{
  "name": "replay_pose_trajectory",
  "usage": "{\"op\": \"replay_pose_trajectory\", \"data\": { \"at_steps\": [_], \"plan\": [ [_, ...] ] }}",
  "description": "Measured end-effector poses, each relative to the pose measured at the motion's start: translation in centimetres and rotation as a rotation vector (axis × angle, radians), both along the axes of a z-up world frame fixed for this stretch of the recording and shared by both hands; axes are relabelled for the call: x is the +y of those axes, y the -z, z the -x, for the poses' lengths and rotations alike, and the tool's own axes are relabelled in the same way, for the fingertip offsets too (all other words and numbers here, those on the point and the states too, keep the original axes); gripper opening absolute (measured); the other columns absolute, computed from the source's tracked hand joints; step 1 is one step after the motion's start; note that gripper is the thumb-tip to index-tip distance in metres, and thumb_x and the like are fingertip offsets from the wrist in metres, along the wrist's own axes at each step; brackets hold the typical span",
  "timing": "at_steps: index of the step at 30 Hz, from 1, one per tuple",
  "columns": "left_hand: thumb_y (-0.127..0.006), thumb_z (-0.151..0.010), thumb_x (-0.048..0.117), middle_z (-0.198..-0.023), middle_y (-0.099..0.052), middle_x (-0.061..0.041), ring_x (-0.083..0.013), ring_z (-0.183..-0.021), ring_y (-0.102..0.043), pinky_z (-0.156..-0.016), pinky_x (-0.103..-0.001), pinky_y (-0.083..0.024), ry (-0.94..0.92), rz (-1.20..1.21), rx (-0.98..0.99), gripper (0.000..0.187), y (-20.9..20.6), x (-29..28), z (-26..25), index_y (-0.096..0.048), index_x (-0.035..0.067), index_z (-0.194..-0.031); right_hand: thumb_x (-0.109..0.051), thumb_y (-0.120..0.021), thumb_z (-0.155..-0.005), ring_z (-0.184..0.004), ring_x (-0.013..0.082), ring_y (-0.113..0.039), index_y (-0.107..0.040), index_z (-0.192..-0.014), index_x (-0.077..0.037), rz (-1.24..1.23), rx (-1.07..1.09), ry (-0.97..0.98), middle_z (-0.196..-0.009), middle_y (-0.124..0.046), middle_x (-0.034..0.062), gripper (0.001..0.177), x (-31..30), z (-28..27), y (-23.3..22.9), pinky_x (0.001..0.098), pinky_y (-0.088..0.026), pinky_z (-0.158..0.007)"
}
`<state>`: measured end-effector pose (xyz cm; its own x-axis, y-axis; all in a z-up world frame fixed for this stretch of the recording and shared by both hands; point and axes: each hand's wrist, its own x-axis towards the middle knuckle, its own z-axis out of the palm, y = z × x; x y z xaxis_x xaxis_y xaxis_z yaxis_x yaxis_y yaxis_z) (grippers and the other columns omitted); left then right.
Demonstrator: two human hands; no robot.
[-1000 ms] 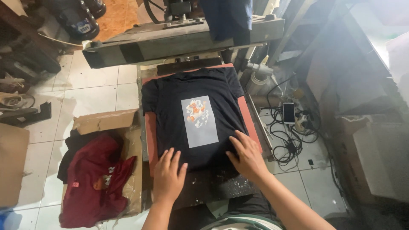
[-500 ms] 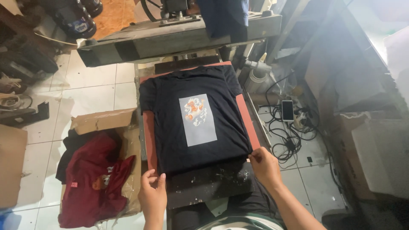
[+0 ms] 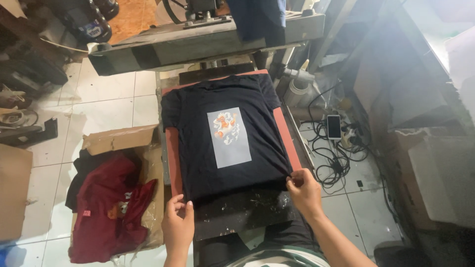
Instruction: The person places a printed transfer sheet onto a black t-shirt laid flat on a heat press machine. They smooth the sheet, lower the press arm to apply heat, and then lift it to remove the t-shirt. The process is repeated for another t-shirt.
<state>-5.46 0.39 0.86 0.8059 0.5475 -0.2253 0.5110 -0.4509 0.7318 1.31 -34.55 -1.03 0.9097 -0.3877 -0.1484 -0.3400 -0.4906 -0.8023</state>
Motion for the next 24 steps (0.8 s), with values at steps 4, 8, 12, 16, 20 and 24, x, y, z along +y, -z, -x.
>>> {"op": "replay_pose_trajectory", "data": {
  "at_steps": [4,8,12,16,20,24],
  "plan": [
    [-0.068,-0.090,0.027,-0.093,-0.075,0.003,-0.0209,-0.091,-0.071,-0.091,-0.039,-0.052,0.009,0.000,0.012,0.033,-0.1,0.1,0.0,-0.067,0.020,-0.123,-0.015,-0.073,-0.079,-0.069,0.0142,-0.062,-0.066,-0.088,-0.015,0.073,-0.026,-0.066,-0.075,-0.069,-0.0001,0.011,-0.9,-0.3,0.1,0.0305,-0.049,-0.070],
    [-0.069,-0.090,0.024,-0.093,-0.074,-0.001,-0.0222,-0.090,-0.072,-0.088,-0.040,-0.052,-0.008,-0.022,-0.014,0.035,-0.5,0.0,0.0,-0.066,0.018,-0.124,-0.014,-0.070,-0.079,-0.071,0.0189,-0.061,-0.067,-0.092,-0.015,0.171,-0.082,-0.188,-0.081,-0.065,0.0014,0.013,-0.8,-0.6,0.6,0.0336,-0.049,-0.069],
    [-0.068,-0.091,0.017,-0.113,-0.069,-0.012,-0.0340,-0.112,-0.058,-0.093,-0.046,-0.049,0.169,-0.432,-0.332,0.030,1.2,-0.7,-0.9,-0.067,0.013,-0.120,-0.016,-0.073,-0.088,-0.107,0.0369,-0.062,-0.071,-0.114,-0.007,0.417,-0.500,-0.484,-0.114,-0.067,0.0161,0.027,1.1,-1.4,-1.3,0.0489,-0.050,-0.089],
    [-0.061,-0.097,0.027,-0.132,-0.065,-0.009,-0.0304,-0.129,-0.058,-0.110,-0.051,-0.040,0.474,-0.552,-0.521,0.032,0.1,-3.8,-4.1,-0.068,0.014,-0.125,-0.030,-0.062,-0.097,-0.140,0.0399,-0.047,-0.058,-0.139,-0.009,0.535,-0.498,-0.698,-0.152,-0.051,0.0185,0.047,4.9,-2.7,-2.3,0.0545,-0.039,-0.111],
    [-0.053,-0.099,0.037,-0.150,-0.054,-0.010,-0.0338,-0.144,-0.043,-0.109,-0.053,-0.039,0.608,-0.629,-0.270,0.045,0.7,-4.3,-5.7,-0.062,0.014,-0.136,-0.041,-0.053,-0.100,-0.142,0.0344,-0.041,-0.055,-0.139,-0.011,0.646,-0.296,-0.734,-0.152,-0.047,0.0150,0.049,5.9,-3.7,-1.7,0.0530,-0.031,-0.113],
    [-0.058,-0.098,0.033,-0.153,-0.051,-0.016,-0.0386,-0.143,-0.044,-0.108,-0.052,-0.041,0.621,-0.656,-0.432,0.048,0.0,-4.9,-7.0,-0.059,0.012,-0.141,-0.046,-0.051,-0.102,-0.150,0.0355,-0.033,-0.043,-0.153,-0.018,0.631,-0.371,-0.767,-0.164,-0.036,0.0133,0.059,7.4,-4.5,-3.9,0.0536,-0.033,-0.110]
  ]
}}
